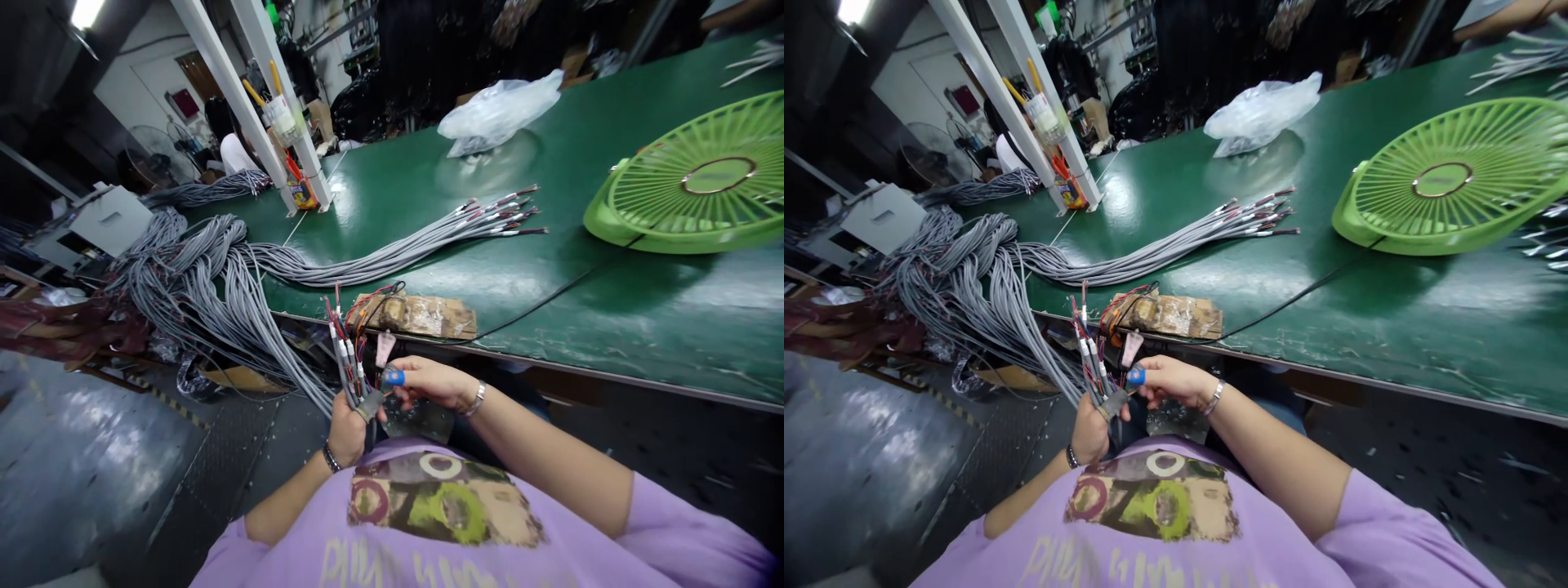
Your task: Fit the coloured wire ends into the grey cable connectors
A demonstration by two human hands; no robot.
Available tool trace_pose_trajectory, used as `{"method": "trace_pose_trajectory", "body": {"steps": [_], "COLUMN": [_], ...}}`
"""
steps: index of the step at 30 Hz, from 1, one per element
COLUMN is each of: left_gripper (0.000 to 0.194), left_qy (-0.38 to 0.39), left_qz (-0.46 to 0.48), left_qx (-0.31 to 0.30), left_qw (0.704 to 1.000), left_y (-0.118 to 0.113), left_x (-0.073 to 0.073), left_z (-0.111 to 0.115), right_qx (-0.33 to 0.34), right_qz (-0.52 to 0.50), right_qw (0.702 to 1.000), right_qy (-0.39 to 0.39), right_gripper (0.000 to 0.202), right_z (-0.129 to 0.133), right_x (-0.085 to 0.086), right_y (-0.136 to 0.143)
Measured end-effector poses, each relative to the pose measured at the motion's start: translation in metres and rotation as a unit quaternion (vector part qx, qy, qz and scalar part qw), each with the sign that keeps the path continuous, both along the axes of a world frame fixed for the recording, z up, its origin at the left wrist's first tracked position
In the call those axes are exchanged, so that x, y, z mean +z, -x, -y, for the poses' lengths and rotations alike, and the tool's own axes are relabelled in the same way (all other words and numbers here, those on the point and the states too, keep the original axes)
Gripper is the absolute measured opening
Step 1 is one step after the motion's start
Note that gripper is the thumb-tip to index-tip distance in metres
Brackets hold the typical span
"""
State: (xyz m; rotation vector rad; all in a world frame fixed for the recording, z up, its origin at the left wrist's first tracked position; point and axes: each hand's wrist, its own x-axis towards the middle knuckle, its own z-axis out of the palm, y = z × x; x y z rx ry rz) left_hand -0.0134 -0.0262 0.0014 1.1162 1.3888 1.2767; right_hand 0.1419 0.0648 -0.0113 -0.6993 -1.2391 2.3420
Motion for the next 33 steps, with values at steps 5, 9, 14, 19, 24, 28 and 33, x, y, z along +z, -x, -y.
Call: {"method": "trace_pose_trajectory", "body": {"steps": [5,9,14,19,24,28,33], "left_gripper": [0.034,0.028,0.031,0.027,0.032,0.033,0.034], "left_qy": [0.038,0.084,0.029,-0.010,-0.011,0.009,-0.017], "left_qz": [-0.040,-0.038,-0.015,0.022,0.016,-0.005,0.036], "left_qx": [-0.087,-0.150,-0.074,-0.013,-0.053,-0.100,-0.029], "left_qw": [0.995,0.984,0.997,1.000,0.998,0.995,0.999], "left_y": [0.002,0.003,0.003,0.002,0.004,0.007,0.006], "left_x": [0.009,0.014,0.012,0.007,0.007,0.005,-0.003], "left_z": [0.000,-0.001,-0.001,-0.003,-0.002,0.000,0.000], "right_qx": [-0.006,0.006,-0.051,-0.075,-0.160,-0.115,-0.131], "right_qz": [0.040,0.037,0.050,0.062,0.033,0.036,0.054], "right_qw": [0.995,0.983,0.980,0.988,0.977,0.977,0.977], "right_qy": [-0.097,-0.179,-0.188,-0.119,-0.136,-0.174,-0.156], "right_gripper": [0.026,0.030,0.036,0.037,0.034,0.033,0.038], "right_z": [0.004,0.009,0.010,0.022,0.035,0.030,0.026], "right_x": [0.013,0.019,0.016,0.008,0.006,0.010,0.013], "right_y": [0.005,0.006,-0.004,-0.004,0.014,0.021,0.024]}}
